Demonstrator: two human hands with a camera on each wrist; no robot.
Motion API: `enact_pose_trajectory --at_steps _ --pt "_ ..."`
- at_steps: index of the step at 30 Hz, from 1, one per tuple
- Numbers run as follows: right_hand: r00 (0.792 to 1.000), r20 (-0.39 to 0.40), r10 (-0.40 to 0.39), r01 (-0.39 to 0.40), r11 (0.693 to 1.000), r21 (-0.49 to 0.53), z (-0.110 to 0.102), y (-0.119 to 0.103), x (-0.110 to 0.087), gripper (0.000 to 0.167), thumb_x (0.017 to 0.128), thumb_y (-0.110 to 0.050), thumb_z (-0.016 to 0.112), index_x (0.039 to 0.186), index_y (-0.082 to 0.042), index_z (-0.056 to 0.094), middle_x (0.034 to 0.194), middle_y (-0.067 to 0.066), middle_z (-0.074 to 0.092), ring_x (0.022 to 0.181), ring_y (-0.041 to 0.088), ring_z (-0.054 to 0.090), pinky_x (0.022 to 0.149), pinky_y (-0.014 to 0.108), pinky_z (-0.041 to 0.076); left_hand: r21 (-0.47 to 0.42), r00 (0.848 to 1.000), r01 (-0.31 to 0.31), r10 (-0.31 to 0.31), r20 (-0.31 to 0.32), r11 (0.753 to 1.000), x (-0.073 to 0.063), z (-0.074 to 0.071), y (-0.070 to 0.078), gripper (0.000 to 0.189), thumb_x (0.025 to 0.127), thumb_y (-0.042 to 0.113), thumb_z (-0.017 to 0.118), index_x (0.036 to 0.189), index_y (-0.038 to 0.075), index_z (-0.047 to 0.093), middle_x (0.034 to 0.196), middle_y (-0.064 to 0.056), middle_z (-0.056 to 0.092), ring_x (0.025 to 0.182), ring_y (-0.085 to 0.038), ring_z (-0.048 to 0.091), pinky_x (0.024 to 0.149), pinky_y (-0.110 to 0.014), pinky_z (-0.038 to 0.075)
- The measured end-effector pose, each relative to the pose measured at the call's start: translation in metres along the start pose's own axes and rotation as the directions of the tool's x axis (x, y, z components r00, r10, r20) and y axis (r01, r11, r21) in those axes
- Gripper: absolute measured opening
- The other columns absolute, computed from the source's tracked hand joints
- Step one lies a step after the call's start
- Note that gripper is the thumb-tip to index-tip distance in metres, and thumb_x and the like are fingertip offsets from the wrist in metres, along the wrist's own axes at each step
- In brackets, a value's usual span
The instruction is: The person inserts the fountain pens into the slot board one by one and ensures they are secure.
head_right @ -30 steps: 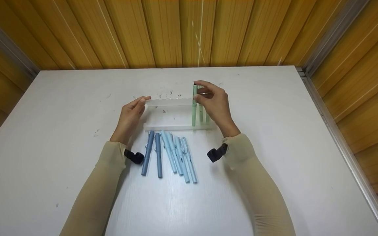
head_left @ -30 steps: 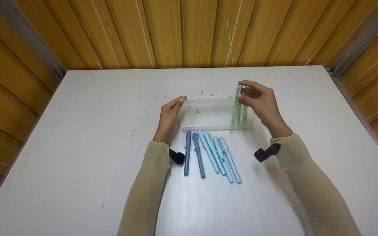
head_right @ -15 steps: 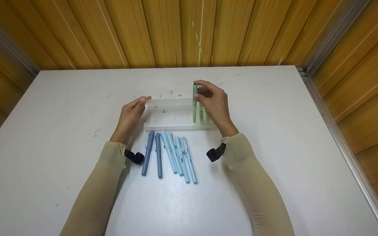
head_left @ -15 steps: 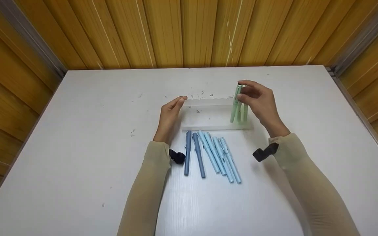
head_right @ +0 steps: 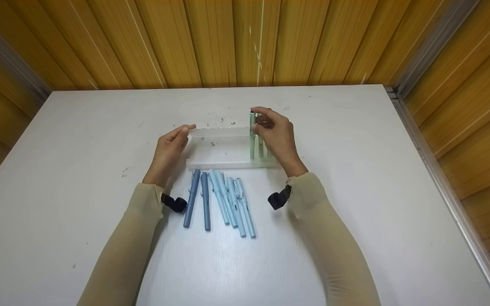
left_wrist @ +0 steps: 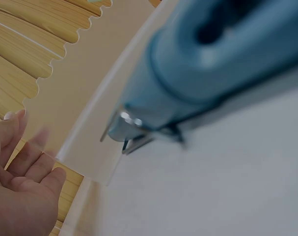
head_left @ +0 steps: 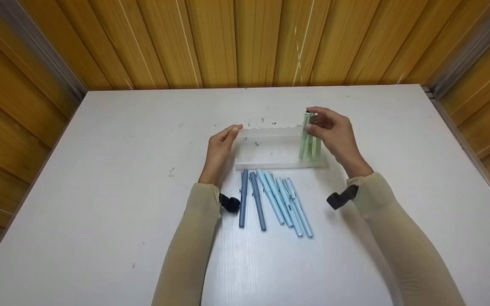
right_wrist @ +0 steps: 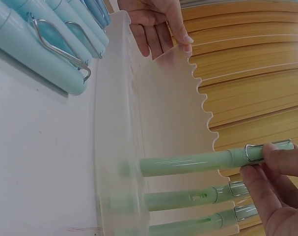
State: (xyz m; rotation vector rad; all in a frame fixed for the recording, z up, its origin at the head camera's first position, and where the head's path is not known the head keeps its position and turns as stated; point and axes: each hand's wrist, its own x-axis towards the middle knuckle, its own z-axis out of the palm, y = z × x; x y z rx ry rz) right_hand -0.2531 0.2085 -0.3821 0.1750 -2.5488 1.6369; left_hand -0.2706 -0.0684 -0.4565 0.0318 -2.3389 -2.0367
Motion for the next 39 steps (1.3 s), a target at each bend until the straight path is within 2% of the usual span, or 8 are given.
enact_pose_trajectory --at_steps 11,15,19,21,27,31,35,39 --pt "1.0 0.022 -0.008 0.009 1.0 -0.022 -0.0003 0.0064 0.0019 0.042 0.089 -0.009 0.068 0.13 -0.014 0.06 0.112 0.009 0.064 0.096 0.011 0.063 0.082 0.016 0.054 -0.024 1.0 -0.01 0.011 0.012 1.0 -0.0018 0.0007 0.0006 0.04 0.096 0.043 0.055 0.125 0.017 0.065 0.136 0.001 0.058 0.134 -0.014 0.047 0.114 -0.03 0.034" --pt "0.999 0.028 -0.029 0.029 1.0 -0.009 -0.0008 0.0056 0.0026 0.041 0.089 -0.009 0.069 0.129 -0.012 0.061 0.112 0.007 0.062 0.096 0.011 0.063 0.08 0.015 0.054 -0.04 1.0 -0.015 0.016 0.014 0.999 -0.0007 0.0009 0.0004 0.039 0.097 0.04 0.055 0.125 0.015 0.065 0.136 -0.001 0.058 0.134 -0.015 0.046 0.114 -0.03 0.035" --pt "0.998 0.028 -0.058 0.06 0.997 -0.047 -0.0014 0.0037 0.0034 0.039 0.088 -0.01 0.07 0.126 -0.012 0.062 0.115 0.006 0.063 0.101 0.013 0.062 0.08 0.015 0.053 -0.048 1.0 -0.014 0.014 0.012 0.999 -0.0001 0.0012 0.0004 0.039 0.097 0.038 0.055 0.125 0.014 0.065 0.136 -0.001 0.058 0.135 -0.015 0.046 0.114 -0.029 0.034" --pt "0.996 0.029 -0.079 0.081 0.993 -0.08 -0.0016 0.0033 0.004 0.039 0.088 -0.009 0.07 0.126 -0.012 0.063 0.117 0.006 0.063 0.103 0.015 0.063 0.084 0.018 0.052 -0.046 1.0 -0.013 0.013 0.011 0.999 -0.0001 0.0012 0.0005 0.039 0.097 0.039 0.055 0.125 0.014 0.065 0.136 -0.001 0.058 0.134 -0.014 0.046 0.114 -0.028 0.034" --pt "0.991 0.054 -0.125 0.131 0.984 -0.124 0.0 0.0043 0.0054 0.04 0.088 -0.006 0.068 0.127 -0.011 0.061 0.122 0.006 0.062 0.108 0.021 0.061 0.098 0.037 0.05 -0.042 1.0 -0.009 0.009 0.015 0.999 -0.0018 0.0007 0.0008 0.039 0.096 0.041 0.054 0.125 0.017 0.065 0.136 0.002 0.058 0.134 -0.013 0.046 0.114 -0.028 0.034" --pt "0.985 0.055 -0.165 0.172 0.97 -0.172 0.0008 0.0036 0.0058 0.04 0.087 -0.003 0.069 0.125 -0.011 0.062 0.121 0.005 0.061 0.106 0.018 0.062 0.092 0.026 0.052 -0.037 1.0 -0.018 0.018 0.014 0.999 -0.0017 0.0006 0.0003 0.039 0.097 0.04 0.055 0.125 0.016 0.065 0.136 0.001 0.059 0.134 -0.013 0.047 0.114 -0.028 0.034" --pt "0.964 0.054 -0.262 0.268 0.945 -0.19 0.0015 0.0017 0.0072 0.039 0.084 0.004 0.069 0.121 -0.005 0.063 0.12 0.008 0.061 0.102 0.018 0.064 0.082 0.011 0.052 -0.027 0.999 -0.031 0.031 0.013 0.999 -0.0012 0.0003 0.0001 0.04 0.097 0.04 0.054 0.126 0.015 0.064 0.136 0.0 0.059 0.133 -0.013 0.047 0.114 -0.028 0.035" --pt "0.94 0.057 -0.337 0.341 0.915 -0.215 0.0017 0.0008 0.0082 0.036 0.083 0.007 0.069 0.118 -0.001 0.065 0.12 0.011 0.062 0.099 0.02 0.065 0.08 0.008 0.052 -0.029 1.0 -0.026 0.026 0.018 0.999 -0.0016 0.0 0.0008 0.04 0.097 0.041 0.054 0.126 0.016 0.064 0.136 0.001 0.058 0.134 -0.013 0.046 0.114 -0.029 0.034"
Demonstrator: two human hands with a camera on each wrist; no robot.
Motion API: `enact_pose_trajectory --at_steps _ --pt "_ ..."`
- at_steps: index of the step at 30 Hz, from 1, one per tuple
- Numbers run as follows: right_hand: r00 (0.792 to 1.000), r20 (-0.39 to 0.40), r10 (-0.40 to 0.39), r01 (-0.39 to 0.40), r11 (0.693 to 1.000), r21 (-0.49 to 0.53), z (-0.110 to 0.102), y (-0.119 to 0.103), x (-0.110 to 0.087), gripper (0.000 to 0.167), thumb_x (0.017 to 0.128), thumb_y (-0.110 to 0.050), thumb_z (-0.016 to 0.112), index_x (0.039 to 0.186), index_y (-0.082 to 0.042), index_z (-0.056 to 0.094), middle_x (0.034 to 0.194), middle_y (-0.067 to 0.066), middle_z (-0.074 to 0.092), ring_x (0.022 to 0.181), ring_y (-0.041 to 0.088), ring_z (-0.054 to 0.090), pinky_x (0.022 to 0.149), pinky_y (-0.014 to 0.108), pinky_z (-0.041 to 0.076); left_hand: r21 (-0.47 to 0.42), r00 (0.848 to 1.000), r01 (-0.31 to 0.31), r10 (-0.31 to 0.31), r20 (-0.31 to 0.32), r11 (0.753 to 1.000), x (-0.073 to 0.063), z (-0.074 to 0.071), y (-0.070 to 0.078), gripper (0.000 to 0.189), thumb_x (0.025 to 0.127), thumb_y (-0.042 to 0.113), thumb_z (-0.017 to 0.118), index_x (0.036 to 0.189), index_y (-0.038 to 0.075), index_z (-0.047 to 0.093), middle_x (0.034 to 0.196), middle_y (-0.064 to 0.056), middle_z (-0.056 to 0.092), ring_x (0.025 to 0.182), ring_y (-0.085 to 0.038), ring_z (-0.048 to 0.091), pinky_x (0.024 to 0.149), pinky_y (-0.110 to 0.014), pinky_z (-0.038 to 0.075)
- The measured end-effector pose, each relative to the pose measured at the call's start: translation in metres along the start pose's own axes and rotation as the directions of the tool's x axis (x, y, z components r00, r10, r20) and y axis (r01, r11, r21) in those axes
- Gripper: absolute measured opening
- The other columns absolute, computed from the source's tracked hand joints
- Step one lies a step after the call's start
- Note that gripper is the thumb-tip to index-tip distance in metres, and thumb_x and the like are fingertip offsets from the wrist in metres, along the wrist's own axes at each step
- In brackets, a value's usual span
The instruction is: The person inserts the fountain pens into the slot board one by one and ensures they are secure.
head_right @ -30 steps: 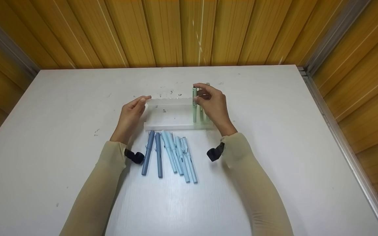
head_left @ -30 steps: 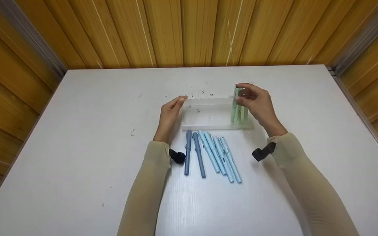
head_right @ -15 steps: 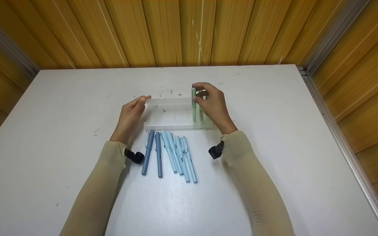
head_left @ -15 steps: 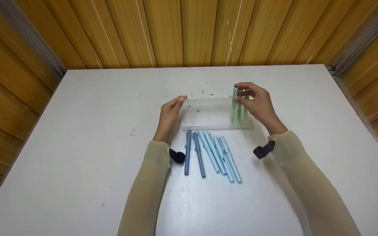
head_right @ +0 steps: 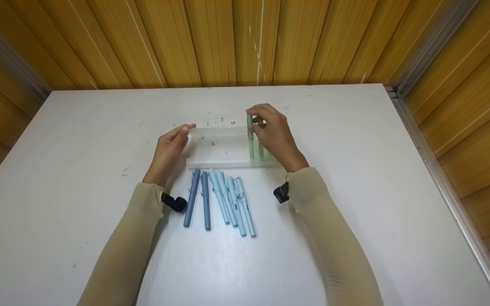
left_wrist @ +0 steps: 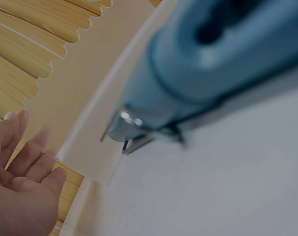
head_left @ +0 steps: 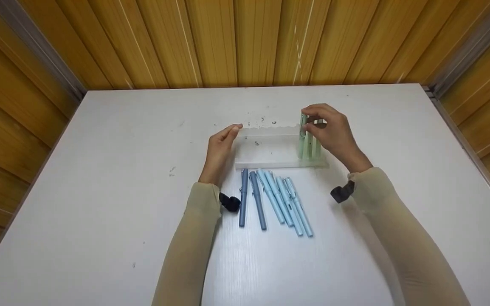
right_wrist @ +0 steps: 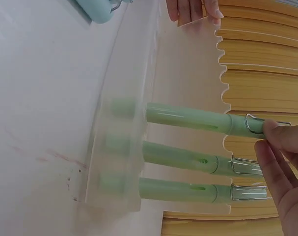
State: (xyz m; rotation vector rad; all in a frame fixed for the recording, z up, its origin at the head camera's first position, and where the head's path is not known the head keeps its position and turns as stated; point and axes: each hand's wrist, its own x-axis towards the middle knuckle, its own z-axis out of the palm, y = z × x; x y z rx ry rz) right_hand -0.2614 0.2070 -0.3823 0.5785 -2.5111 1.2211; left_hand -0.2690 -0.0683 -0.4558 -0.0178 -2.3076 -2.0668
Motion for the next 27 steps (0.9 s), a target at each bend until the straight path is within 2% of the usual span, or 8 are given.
enact_pose_trajectory --at_steps 3,6,9,15,27 --pt "0.999 0.0 -0.046 0.046 0.998 -0.044 -0.0005 0.0002 0.0005 0.035 0.082 0.005 0.07 0.117 0.0 0.066 0.119 0.012 0.063 0.1 0.021 0.065 0.084 0.016 0.054 0.003 1.0 0.008 -0.008 -0.001 1.0 0.0004 0.0001 0.0001 0.04 0.097 0.041 0.054 0.126 0.017 0.064 0.137 0.001 0.058 0.134 -0.013 0.046 0.114 -0.029 0.034" --pt "0.997 0.002 -0.079 0.079 0.992 -0.098 -0.0009 0.0006 0.001 0.036 0.082 0.002 0.072 0.118 -0.001 0.066 0.12 0.012 0.064 0.108 0.024 0.063 0.093 0.03 0.053 0.013 1.0 0.028 -0.028 -0.009 1.0 0.0009 0.0005 0.0001 0.04 0.096 0.043 0.054 0.125 0.019 0.065 0.138 0.001 0.057 0.135 -0.014 0.046 0.114 -0.029 0.034" --pt "0.996 0.003 -0.093 0.092 0.985 -0.144 -0.0008 0.0008 0.0015 0.038 0.082 0.0 0.073 0.119 -0.002 0.067 0.121 0.012 0.065 0.115 0.025 0.058 0.098 0.037 0.051 0.011 0.999 0.052 -0.052 -0.015 0.999 0.0009 0.0011 0.0003 0.04 0.095 0.044 0.054 0.125 0.02 0.065 0.138 0.002 0.056 0.135 -0.014 0.045 0.115 -0.03 0.034" --pt "0.994 0.004 -0.108 0.107 0.976 -0.192 0.0003 0.0032 0.0029 0.038 0.082 -0.001 0.073 0.119 -0.002 0.066 0.121 0.012 0.065 0.116 0.026 0.054 0.098 0.039 0.05 -0.008 0.998 0.067 -0.067 -0.012 0.998 0.0011 0.0019 -0.0005 0.039 0.095 0.043 0.055 0.126 0.02 0.064 0.137 0.003 0.057 0.135 -0.013 0.045 0.115 -0.03 0.033" --pt "0.995 0.017 -0.101 0.102 0.964 -0.247 0.0008 0.0089 0.0058 0.039 0.084 -0.004 0.072 0.122 -0.002 0.065 0.123 0.012 0.064 0.121 0.027 0.05 0.103 0.041 0.046 0.0 0.999 0.054 -0.054 -0.01 0.999 0.0005 0.0024 -0.0004 0.039 0.096 0.043 0.055 0.125 0.02 0.065 0.136 0.004 0.058 0.134 -0.013 0.046 0.115 -0.03 0.033"
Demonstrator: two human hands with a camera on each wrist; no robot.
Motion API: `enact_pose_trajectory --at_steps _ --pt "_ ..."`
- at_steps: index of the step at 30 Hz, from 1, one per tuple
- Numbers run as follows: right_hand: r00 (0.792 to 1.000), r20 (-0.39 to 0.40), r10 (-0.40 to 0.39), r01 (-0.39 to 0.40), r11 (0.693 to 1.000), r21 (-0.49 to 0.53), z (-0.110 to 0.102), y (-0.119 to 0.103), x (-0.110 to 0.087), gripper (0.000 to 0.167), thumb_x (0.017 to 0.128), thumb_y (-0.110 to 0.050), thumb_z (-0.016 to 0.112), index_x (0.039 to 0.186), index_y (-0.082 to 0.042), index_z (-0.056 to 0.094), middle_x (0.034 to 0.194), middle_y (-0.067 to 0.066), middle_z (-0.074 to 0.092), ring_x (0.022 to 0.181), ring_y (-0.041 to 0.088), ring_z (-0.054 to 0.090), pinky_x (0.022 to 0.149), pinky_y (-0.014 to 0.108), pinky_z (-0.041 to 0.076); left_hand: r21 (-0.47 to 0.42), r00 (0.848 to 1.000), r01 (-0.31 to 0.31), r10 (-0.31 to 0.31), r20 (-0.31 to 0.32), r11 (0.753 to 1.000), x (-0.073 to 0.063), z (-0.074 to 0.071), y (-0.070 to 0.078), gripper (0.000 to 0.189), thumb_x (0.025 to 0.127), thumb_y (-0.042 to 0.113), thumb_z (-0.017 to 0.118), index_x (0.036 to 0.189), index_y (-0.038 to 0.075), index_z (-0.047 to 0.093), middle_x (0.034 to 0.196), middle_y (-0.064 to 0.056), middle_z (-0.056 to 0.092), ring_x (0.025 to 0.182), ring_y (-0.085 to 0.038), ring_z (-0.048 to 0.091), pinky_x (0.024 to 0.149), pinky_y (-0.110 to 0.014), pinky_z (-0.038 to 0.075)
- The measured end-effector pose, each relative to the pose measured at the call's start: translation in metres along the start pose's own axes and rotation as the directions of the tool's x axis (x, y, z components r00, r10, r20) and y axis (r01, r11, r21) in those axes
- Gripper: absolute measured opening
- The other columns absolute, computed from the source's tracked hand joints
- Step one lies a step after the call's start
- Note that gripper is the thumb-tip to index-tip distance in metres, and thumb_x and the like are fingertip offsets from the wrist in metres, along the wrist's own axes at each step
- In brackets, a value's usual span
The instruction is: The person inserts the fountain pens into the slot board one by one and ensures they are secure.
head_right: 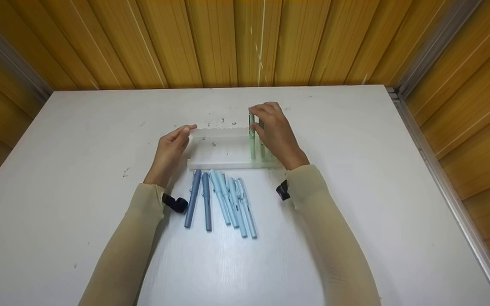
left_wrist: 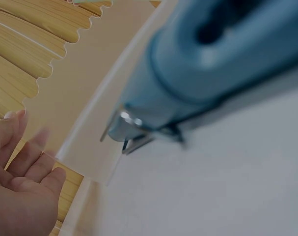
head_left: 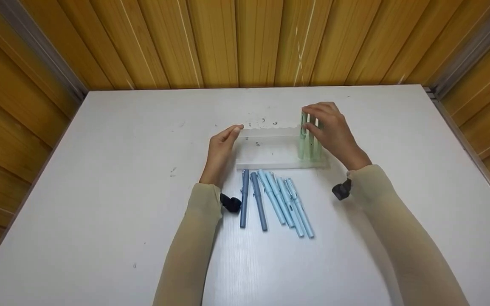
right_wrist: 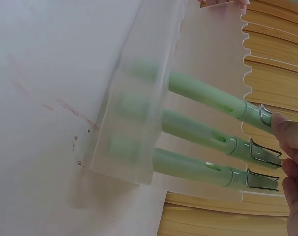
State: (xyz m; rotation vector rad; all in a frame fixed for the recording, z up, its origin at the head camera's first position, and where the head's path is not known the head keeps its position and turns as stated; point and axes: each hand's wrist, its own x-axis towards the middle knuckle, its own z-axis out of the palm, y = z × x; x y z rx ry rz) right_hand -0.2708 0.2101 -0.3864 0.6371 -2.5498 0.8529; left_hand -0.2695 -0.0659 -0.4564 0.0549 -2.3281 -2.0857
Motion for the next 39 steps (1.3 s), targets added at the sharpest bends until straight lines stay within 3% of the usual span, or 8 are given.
enact_pose_trajectory --at_steps 13,25,39 --pt "0.999 0.03 0.021 -0.019 0.998 -0.055 0.0013 0.005 0.0027 0.04 0.086 -0.007 0.07 0.126 -0.004 0.062 0.128 0.013 0.062 0.126 0.031 0.045 0.107 0.046 0.042 -0.032 1.0 0.017 -0.016 0.01 0.999 -0.0005 0.0 0.0001 0.041 0.095 0.045 0.055 0.126 0.021 0.064 0.136 0.004 0.058 0.134 -0.013 0.045 0.115 -0.031 0.034" --pt "0.998 0.031 0.057 -0.056 0.997 -0.046 0.0042 0.0063 0.0018 0.044 0.087 -0.009 0.07 0.13 -0.005 0.06 0.135 0.012 0.058 0.133 0.031 0.04 0.111 0.046 0.038 -0.004 1.0 0.003 -0.003 0.014 1.0 -0.0016 -0.0012 0.0021 0.04 0.095 0.045 0.054 0.126 0.02 0.064 0.137 0.003 0.057 0.134 -0.013 0.046 0.114 -0.031 0.034" --pt "0.995 -0.098 0.019 -0.011 0.997 0.082 -0.0024 0.0001 -0.0031 0.037 0.087 -0.006 0.07 0.123 -0.001 0.063 0.128 0.014 0.062 0.125 0.029 0.049 0.109 0.044 0.04 0.001 1.0 -0.011 0.011 0.006 1.0 0.0007 -0.0015 0.0007 0.04 0.096 0.042 0.055 0.126 0.018 0.064 0.137 0.001 0.058 0.134 -0.015 0.047 0.114 -0.03 0.035"
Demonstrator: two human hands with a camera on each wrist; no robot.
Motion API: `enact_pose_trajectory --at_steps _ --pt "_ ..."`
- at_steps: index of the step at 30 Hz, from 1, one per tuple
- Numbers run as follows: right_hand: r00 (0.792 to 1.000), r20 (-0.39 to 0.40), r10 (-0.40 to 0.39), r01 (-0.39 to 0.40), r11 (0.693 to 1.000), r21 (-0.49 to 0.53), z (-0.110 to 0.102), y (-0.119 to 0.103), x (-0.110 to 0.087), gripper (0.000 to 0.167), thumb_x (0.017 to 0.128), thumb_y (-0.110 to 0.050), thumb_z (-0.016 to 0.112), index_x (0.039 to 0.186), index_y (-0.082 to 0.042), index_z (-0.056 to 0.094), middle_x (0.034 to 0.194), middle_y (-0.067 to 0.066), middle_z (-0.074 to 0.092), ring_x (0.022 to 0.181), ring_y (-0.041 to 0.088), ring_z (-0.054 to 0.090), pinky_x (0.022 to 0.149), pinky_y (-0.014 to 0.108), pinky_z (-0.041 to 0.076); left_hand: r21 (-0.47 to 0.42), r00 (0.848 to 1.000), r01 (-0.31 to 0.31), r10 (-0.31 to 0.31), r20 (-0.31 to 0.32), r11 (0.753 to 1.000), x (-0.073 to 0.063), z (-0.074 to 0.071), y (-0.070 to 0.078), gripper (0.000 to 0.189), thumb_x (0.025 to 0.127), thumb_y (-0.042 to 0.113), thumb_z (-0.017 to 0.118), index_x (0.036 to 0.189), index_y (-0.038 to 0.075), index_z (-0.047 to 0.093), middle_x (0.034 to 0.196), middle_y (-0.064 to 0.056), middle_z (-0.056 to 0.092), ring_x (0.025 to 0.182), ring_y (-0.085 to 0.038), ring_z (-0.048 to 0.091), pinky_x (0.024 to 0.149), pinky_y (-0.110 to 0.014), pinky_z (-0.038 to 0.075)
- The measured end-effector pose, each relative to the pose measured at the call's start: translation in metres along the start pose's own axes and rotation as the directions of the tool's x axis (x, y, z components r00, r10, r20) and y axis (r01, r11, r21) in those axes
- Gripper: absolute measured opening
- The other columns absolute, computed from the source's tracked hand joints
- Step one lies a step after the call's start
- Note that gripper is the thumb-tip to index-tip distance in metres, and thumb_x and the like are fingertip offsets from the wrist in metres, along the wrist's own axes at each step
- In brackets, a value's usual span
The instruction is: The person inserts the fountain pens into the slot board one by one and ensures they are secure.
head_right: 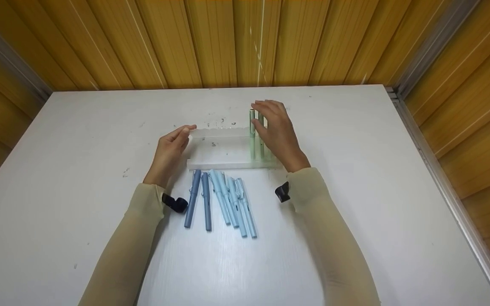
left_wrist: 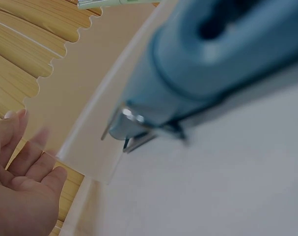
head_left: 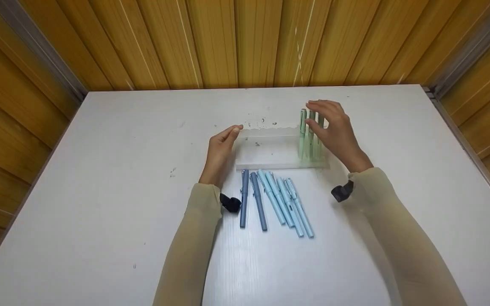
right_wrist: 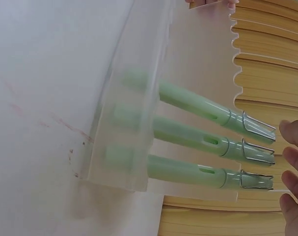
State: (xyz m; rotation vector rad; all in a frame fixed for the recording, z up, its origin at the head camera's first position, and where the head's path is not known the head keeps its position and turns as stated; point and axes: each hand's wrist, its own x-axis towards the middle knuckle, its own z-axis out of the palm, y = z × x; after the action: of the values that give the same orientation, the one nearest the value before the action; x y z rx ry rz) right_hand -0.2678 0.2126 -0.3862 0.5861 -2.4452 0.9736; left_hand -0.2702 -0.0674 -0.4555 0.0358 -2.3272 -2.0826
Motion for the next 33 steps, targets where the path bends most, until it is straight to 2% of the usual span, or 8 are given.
enact_pose_trajectory --at_steps 4,8,14,18,22,25,30,33 --pt "1.0 -0.025 0.014 -0.013 0.999 0.037 -0.001 -0.005 -0.004 0.034 0.088 -0.008 0.069 0.121 -0.001 0.065 0.122 0.014 0.065 0.119 0.029 0.055 0.105 0.044 0.043 -0.011 1.0 -0.007 0.007 0.005 1.0 0.0 -0.001 0.0 0.04 0.096 0.041 0.055 0.127 0.017 0.064 0.136 0.001 0.058 0.134 -0.014 0.047 0.113 -0.029 0.035" --pt "0.999 -0.017 0.049 -0.047 0.995 0.085 -0.002 -0.01 -0.011 0.031 0.089 -0.009 0.069 0.119 -0.001 0.066 0.116 0.014 0.067 0.11 0.028 0.06 0.098 0.041 0.048 -0.017 1.0 -0.016 0.016 0.012 1.0 -0.001 -0.001 0.0 0.04 0.096 0.041 0.055 0.128 0.017 0.063 0.137 0.001 0.058 0.134 -0.013 0.047 0.113 -0.029 0.035" --pt "0.985 0.066 0.161 -0.169 0.974 0.154 0.0 -0.017 -0.022 0.03 0.089 -0.007 0.068 0.119 -0.002 0.066 0.109 0.013 0.068 0.1 0.022 0.063 0.085 0.012 0.049 -0.002 1.0 -0.008 0.008 0.004 1.0 0.0 -0.001 -0.001 0.041 0.095 0.043 0.055 0.127 0.018 0.063 0.137 0.001 0.058 0.134 -0.014 0.046 0.114 -0.03 0.035" --pt "0.96 0.151 0.236 -0.261 0.95 0.172 0.001 -0.02 -0.029 0.031 0.09 -0.01 0.068 0.12 -0.003 0.066 0.105 0.013 0.068 0.096 0.019 0.063 0.078 0.006 0.047 0.0 1.0 -0.004 0.004 0.002 1.0 0.0 -0.001 -0.001 0.041 0.095 0.044 0.055 0.127 0.019 0.064 0.137 0.002 0.058 0.134 -0.013 0.046 0.114 -0.03 0.035" --pt "0.919 0.254 0.303 -0.349 0.922 0.166 0.002 -0.023 -0.036 0.034 0.09 -0.018 0.069 0.122 -0.006 0.066 0.104 0.013 0.069 0.096 0.02 0.064 0.077 0.009 0.049 -0.001 1.0 -0.02 0.02 0.003 1.0 0.0 -0.001 -0.002 0.042 0.096 0.044 0.055 0.127 0.018 0.063 0.136 0.002 0.058 0.133 -0.013 0.047 0.114 -0.029 0.035" --pt "0.885 0.332 0.326 -0.39 0.909 0.147 0.004 -0.023 -0.042 0.038 0.089 -0.022 0.07 0.123 -0.006 0.064 0.108 0.014 0.069 0.099 0.024 0.066 0.08 0.018 0.05 -0.005 1.0 -0.029 0.029 0.005 1.0 -0.001 -0.001 -0.002 0.041 0.096 0.044 0.055 0.127 0.018 0.063 0.136 0.002 0.058 0.133 -0.013 0.047 0.114 -0.03 0.035" --pt "0.809 0.454 0.372 -0.467 0.877 0.115 0.012 -0.022 -0.054 0.043 0.089 -0.022 0.07 0.128 -0.004 0.061 0.114 0.014 0.067 0.1 0.027 0.065 0.079 0.031 0.056 0.004 1.0 -0.028 0.028 0.003 1.0 -0.001 0.0 -0.002 0.04 0.097 0.042 0.054 0.127 0.018 0.064 0.136 0.001 0.058 0.134 -0.013 0.046 0.114 -0.03 0.035" --pt "0.76 0.515 0.396 -0.517 0.849 0.111 0.015 -0.023 -0.061 0.046 0.089 -0.02 0.069 0.13 -0.003 0.058 0.114 0.015 0.066 0.097 0.025 0.065 0.075 0.033 0.059 0.012 1.0 -0.021 0.021 -0.001 1.0 0.0 0.001 -0.002 0.04 0.096 0.042 0.054 0.126 0.017 0.064 0.136 0.001 0.058 0.134 -0.014 0.047 0.114 -0.03 0.035"
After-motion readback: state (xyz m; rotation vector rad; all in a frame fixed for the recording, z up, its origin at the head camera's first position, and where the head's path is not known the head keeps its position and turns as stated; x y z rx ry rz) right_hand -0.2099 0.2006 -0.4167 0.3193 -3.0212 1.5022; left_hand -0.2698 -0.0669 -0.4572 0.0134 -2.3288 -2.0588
